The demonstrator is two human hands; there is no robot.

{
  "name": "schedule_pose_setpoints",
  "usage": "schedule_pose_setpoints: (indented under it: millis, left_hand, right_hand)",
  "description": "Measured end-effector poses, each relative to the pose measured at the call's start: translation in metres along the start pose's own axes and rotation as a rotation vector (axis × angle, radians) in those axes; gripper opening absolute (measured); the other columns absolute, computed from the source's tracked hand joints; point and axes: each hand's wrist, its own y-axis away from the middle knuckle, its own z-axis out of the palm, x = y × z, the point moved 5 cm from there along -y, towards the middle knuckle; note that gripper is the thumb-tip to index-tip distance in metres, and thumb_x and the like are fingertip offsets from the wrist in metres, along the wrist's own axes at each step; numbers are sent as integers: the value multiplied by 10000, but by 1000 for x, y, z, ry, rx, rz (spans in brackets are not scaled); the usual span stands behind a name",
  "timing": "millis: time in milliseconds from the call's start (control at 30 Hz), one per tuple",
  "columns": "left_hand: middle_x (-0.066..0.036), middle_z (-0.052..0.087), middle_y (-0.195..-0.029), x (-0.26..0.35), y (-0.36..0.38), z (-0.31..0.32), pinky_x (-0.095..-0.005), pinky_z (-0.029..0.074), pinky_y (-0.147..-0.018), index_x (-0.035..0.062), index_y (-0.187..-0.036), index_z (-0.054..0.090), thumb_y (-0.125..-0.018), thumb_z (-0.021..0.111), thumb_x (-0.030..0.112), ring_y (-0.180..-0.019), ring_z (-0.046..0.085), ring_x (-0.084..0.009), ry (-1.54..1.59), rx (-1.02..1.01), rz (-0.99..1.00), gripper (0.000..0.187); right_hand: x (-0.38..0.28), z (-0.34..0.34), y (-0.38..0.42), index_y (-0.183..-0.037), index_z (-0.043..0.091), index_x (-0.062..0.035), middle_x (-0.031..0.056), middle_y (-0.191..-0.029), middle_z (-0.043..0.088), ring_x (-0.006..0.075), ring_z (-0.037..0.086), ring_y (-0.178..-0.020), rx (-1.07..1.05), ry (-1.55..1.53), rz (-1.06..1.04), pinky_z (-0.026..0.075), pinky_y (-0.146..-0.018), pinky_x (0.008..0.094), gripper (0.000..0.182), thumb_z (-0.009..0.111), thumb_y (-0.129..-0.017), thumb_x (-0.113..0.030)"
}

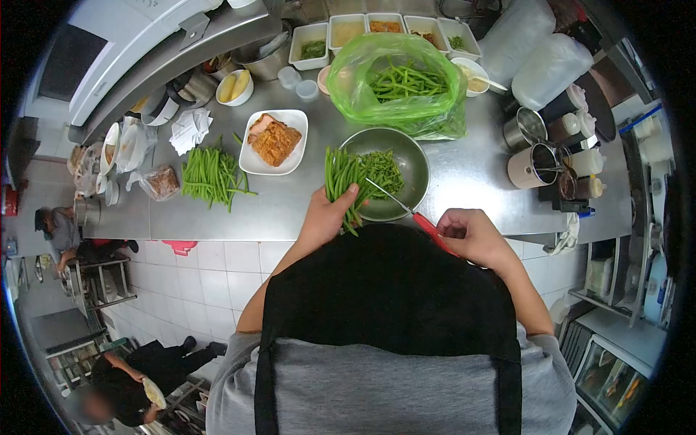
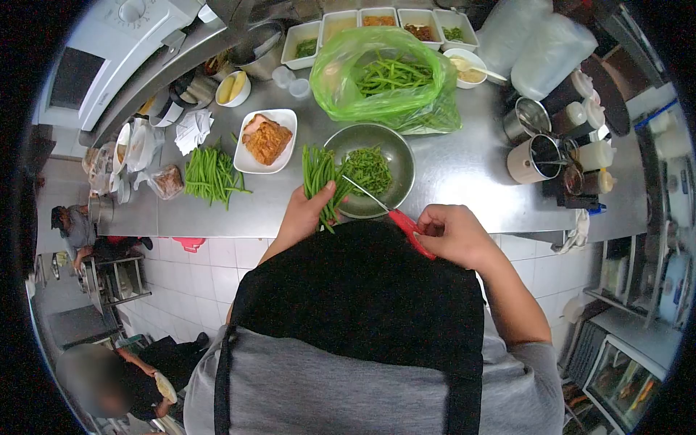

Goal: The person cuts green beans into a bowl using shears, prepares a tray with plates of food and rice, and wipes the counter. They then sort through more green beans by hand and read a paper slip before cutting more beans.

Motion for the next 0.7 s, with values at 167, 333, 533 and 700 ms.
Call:
schedule_pose_setpoints:
  millis: [167,333,533,700]
  left_hand:
    - [-80,630,-785,-7,-4,5,-244,433,-467,7,-997,529,-891,522,273,-540,552,-127,61,-43,-3,286]
    - [-99,626,-776,-4,-2,5,-258,453,-471,-13,-994,524,-889,529,240,-521,546,-131,67,-23,-27,273]
    - [-92,624,-772,-9,-3,12,-250,452,-478,-16,-971,533,-881,545,201,-525,542,-125,48,-23,25,235]
    - [-70,600,-742,-9,-1,9,-249,444,-476,-25,-962,542,-871,557,162,-528,539,-122,16,19,33,209]
  right_hand:
    - [-6,-4,6,-772,588,-14,27,-619,577,76,524,-568,6,22,3,419,-537,230,87,636,-728,-72]
    - [3,-1,1,-777,587,-8,23,-640,587,69,530,-581,5,-19,-11,421,-542,224,88,631,-738,-75]
    - [10,5,-8,-810,584,4,38,-719,614,74,542,-633,-61,-135,7,430,-576,220,64,591,-759,-34]
    - [9,4,-6,-799,589,6,37,-705,610,74,543,-628,-55,-133,34,430,-570,216,55,592,-763,-36]
